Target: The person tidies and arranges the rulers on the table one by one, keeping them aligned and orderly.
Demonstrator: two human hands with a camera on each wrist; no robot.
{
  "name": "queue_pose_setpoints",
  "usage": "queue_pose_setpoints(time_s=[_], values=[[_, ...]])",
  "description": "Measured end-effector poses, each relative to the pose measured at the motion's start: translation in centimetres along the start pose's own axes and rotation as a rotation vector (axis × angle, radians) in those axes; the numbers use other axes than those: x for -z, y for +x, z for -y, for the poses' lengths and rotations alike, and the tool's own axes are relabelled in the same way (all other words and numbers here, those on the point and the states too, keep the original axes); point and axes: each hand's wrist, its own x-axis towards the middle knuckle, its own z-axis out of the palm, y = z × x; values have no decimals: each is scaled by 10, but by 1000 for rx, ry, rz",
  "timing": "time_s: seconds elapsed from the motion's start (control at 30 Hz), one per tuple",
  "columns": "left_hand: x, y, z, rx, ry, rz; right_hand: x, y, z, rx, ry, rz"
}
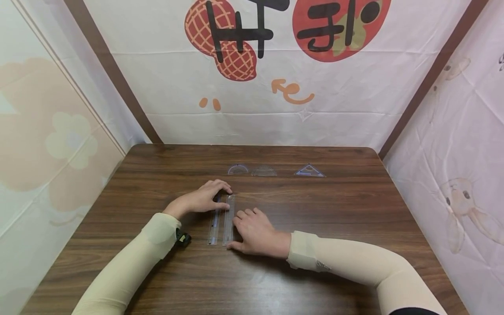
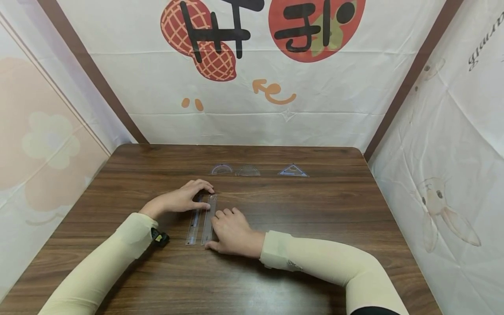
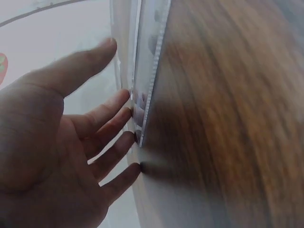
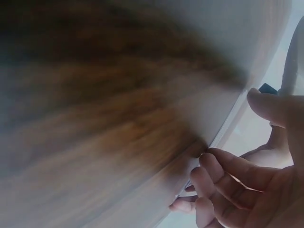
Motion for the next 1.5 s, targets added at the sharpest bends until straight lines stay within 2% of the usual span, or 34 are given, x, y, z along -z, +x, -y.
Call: queue_pose_setpoints(time_s=[0.17, 0.37, 0.57, 0.8, 1.13, 1.5], values=[[3, 4, -6, 25, -1, -26, 2, -5, -11, -5, 109, -13], [6, 12, -11, 45, -2, -89, 3, -7, -32, -3, 212, -89], [9, 25, -15, 53, 10, -138, 2, -8, -57, -9, 275, -135], [8, 44, -22, 64, 52, -152, 1, -4, -90, -34, 348, -140], [4, 79, -31, 62, 113, -136, -7, 8, -133, -128, 333, -127], [4, 106, -38, 60, 174, -128, -11, 20, -163, -219, 311, -104]])
